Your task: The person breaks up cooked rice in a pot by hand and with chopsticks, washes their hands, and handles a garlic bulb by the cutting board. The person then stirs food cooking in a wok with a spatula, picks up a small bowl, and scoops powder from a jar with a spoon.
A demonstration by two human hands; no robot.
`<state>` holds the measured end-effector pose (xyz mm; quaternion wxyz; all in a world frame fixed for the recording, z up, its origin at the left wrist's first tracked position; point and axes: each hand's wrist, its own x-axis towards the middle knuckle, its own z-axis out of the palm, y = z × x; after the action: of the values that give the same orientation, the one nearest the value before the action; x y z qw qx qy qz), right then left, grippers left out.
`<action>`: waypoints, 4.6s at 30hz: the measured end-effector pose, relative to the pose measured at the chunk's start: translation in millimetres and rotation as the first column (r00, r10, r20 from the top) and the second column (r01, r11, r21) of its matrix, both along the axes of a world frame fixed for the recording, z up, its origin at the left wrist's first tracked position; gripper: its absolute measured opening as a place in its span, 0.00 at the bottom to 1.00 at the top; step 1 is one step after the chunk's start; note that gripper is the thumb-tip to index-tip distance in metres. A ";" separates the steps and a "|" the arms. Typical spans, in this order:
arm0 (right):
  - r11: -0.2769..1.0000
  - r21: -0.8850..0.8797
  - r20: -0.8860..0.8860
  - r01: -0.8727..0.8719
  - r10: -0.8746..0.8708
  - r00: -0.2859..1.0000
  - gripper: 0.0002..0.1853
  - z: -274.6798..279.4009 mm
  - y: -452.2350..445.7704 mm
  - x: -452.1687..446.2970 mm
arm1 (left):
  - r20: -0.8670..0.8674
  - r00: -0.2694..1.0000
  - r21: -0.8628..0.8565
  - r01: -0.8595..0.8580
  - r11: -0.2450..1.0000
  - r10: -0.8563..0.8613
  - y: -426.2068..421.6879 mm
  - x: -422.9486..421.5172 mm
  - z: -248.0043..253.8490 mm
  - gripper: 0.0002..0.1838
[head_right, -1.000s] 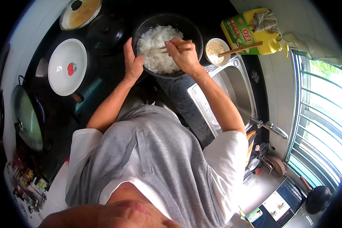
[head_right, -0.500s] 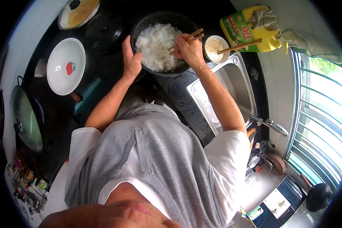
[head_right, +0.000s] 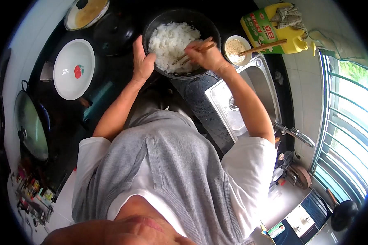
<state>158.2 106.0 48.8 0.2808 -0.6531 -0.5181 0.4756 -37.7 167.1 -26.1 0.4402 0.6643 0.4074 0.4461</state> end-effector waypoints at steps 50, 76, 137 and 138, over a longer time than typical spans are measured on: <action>0.877 0.481 0.079 0.005 -0.049 0.996 0.06 -29.7 34.6 10.5 | 0.037 0.999 0.005 -0.037 0.999 0.037 -5.2 0.7 -2.6 0.24; 0.933 0.358 0.117 0.025 -0.071 0.991 0.12 -12.1 67.7 50.6 | -0.105 0.986 -0.011 -0.129 0.992 0.127 -15.2 10.5 6.2 0.28; 0.794 0.298 -0.299 0.530 -0.450 0.842 0.11 9.1 -43.4 62.1 | 0.018 0.991 0.047 -0.136 0.990 0.135 -12.5 21.7 -10.6 0.27; 0.786 0.223 -0.319 0.577 -0.501 0.805 0.11 -13.4 -47.6 65.1 | 0.013 0.994 0.048 -0.112 0.993 0.111 -13.0 20.7 -9.0 0.27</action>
<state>223.3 58.5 35.4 0.5653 -0.6590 -0.3377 0.3634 -16.9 154.1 -35.1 0.4004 0.6487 0.4305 0.4833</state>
